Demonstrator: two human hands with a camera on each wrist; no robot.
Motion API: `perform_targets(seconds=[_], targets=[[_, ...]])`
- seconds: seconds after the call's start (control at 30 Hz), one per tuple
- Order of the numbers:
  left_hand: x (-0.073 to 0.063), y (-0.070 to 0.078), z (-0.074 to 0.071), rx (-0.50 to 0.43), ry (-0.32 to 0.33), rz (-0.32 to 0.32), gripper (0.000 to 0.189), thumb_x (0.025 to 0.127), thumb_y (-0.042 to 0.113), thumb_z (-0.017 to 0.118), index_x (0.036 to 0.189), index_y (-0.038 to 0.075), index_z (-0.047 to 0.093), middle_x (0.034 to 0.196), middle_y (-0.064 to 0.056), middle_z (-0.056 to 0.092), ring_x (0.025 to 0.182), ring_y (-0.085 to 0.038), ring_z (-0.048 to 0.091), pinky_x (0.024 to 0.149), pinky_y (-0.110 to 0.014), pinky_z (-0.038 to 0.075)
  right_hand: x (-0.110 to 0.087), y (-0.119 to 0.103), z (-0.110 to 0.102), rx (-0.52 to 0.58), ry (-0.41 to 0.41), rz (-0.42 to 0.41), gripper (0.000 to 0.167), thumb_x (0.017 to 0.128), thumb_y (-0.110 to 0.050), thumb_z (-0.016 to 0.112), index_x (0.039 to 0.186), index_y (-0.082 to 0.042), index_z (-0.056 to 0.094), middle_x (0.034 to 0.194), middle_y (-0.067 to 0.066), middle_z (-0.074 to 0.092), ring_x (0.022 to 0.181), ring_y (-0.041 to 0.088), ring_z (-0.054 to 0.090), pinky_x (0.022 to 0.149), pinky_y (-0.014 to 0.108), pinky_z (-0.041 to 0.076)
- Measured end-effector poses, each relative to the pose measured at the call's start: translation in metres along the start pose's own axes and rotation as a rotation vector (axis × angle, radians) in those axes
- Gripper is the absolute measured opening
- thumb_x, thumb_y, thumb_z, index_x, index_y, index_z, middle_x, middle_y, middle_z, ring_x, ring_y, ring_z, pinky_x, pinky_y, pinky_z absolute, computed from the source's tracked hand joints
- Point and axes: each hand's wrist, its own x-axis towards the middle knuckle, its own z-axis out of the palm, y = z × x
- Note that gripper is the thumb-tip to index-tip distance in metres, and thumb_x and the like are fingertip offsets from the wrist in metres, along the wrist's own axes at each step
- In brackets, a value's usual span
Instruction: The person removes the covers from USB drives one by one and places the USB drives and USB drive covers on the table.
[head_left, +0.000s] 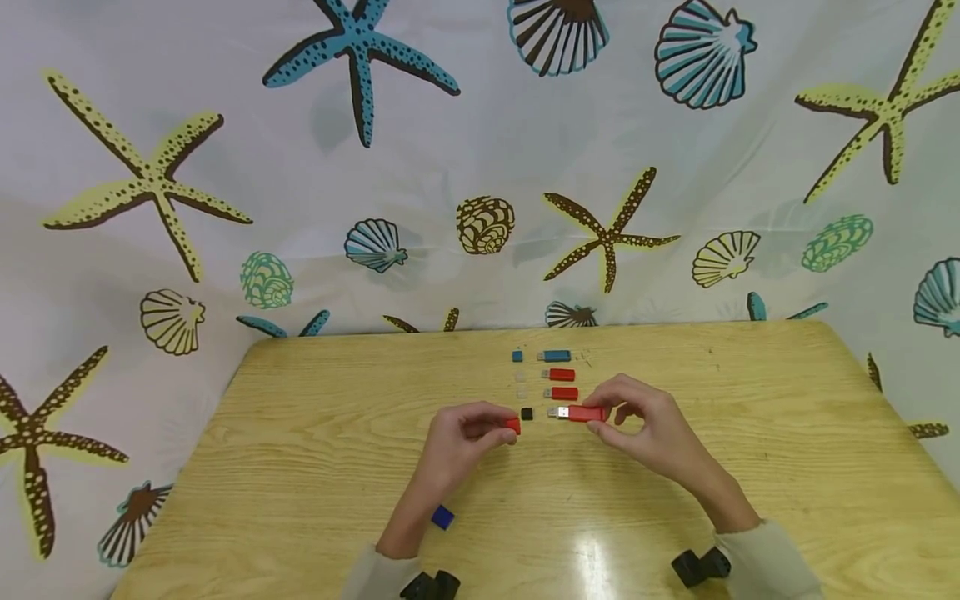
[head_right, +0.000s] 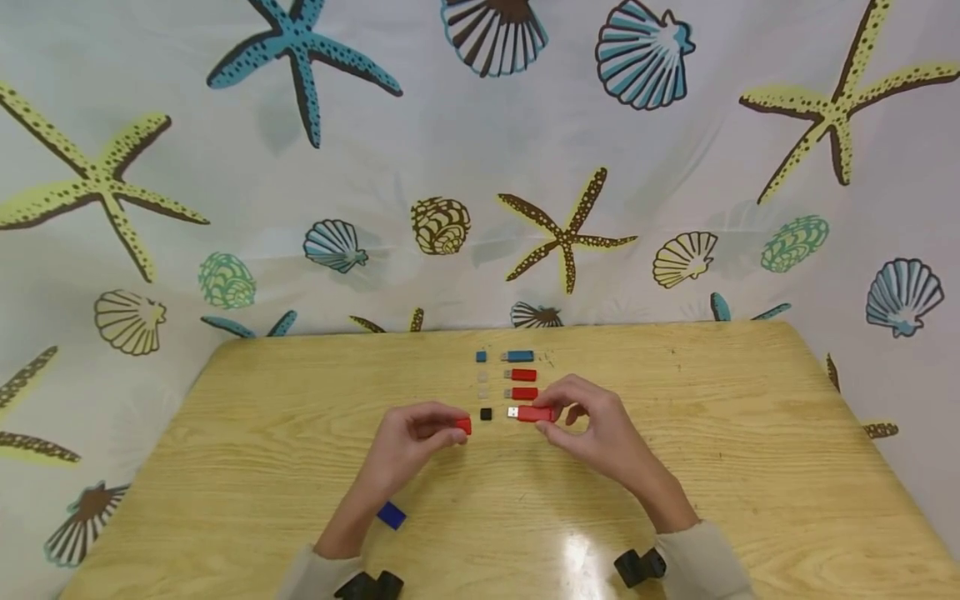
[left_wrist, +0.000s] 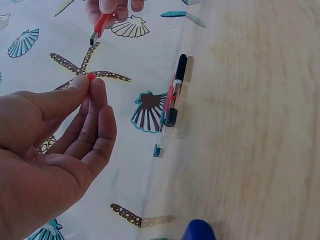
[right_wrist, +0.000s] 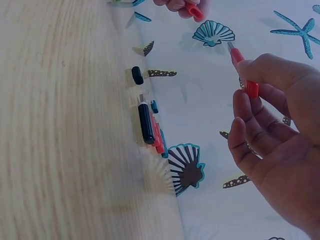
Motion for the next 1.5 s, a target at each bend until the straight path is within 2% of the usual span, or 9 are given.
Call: perform_targets(seconds=[0.1,0.27,0.5,0.73,1.03,1.23,1.5], targets=[[0.0,-0.002,0.002,0.007,0.007,-0.013,0.019,0.093,0.006,0.075,0.111,0.0,0.077,0.099,-0.015,0.076,0.087,-0.027,0.076,0.079,-0.048,0.06,0.0,0.003,0.003,0.002,-0.003,0.015,0.022,0.088,-0.003,0.081,0.107,-0.014,0.076,0.103,0.001,0.071,0.087,0.018,0.065,0.068,0.032,0.057],[0.0,-0.003,0.006,0.035,0.017,-0.018,0.018,0.093,0.008,0.076,0.11,0.001,0.077,0.101,-0.013,0.076,0.088,-0.026,0.075,0.079,-0.038,0.061,-0.001,0.007,0.007,-0.006,-0.003,0.049,0.019,0.09,-0.005,0.08,0.106,-0.015,0.076,0.102,-0.002,0.07,0.086,0.016,0.064,0.068,0.03,0.057],[0.005,-0.008,0.009,0.149,0.001,-0.016,0.015,0.093,0.014,0.078,0.106,0.006,0.08,0.099,-0.006,0.077,0.084,-0.017,0.072,0.075,-0.028,0.059,-0.005,0.013,0.013,-0.042,0.0,0.102,0.02,0.09,-0.004,0.08,0.106,-0.015,0.077,0.103,-0.004,0.071,0.081,0.012,0.063,0.065,0.029,0.057],[0.011,-0.011,0.011,0.251,-0.004,-0.022,0.012,0.092,0.012,0.078,0.103,0.007,0.081,0.098,-0.004,0.077,0.083,-0.015,0.071,0.074,-0.027,0.058,-0.008,0.021,0.019,-0.076,-0.01,0.149,0.018,0.088,-0.005,0.081,0.103,-0.014,0.078,0.098,-0.004,0.07,0.08,0.012,0.063,0.064,0.029,0.056],[0.019,-0.015,0.016,0.334,-0.053,-0.047,0.013,0.093,0.013,0.078,0.103,0.006,0.082,0.099,-0.004,0.078,0.086,-0.014,0.071,0.076,-0.028,0.058,-0.01,0.028,0.025,-0.047,-0.069,0.278,0.016,0.09,-0.007,0.08,0.105,-0.012,0.077,0.099,0.0,0.07,0.083,0.016,0.064,0.071,0.027,0.055],[0.023,-0.017,0.02,0.4,-0.066,-0.081,0.011,0.09,0.014,0.081,0.099,0.007,0.082,0.098,-0.003,0.077,0.088,-0.015,0.068,0.077,-0.032,0.056,-0.009,0.032,0.027,-0.065,-0.089,0.321,0.017,0.089,-0.006,0.08,0.105,-0.01,0.077,0.099,0.0,0.071,0.082,0.015,0.065,0.071,0.027,0.054],[0.027,-0.02,0.024,0.495,-0.089,-0.113,0.008,0.09,0.014,0.081,0.096,0.009,0.082,0.093,0.001,0.075,0.08,-0.009,0.064,0.07,-0.028,0.054,-0.007,0.034,0.028,-0.077,-0.087,0.347,0.015,0.088,-0.007,0.082,0.102,-0.008,0.078,0.095,0.001,0.071,0.077,0.014,0.063,0.067,0.026,0.053]])
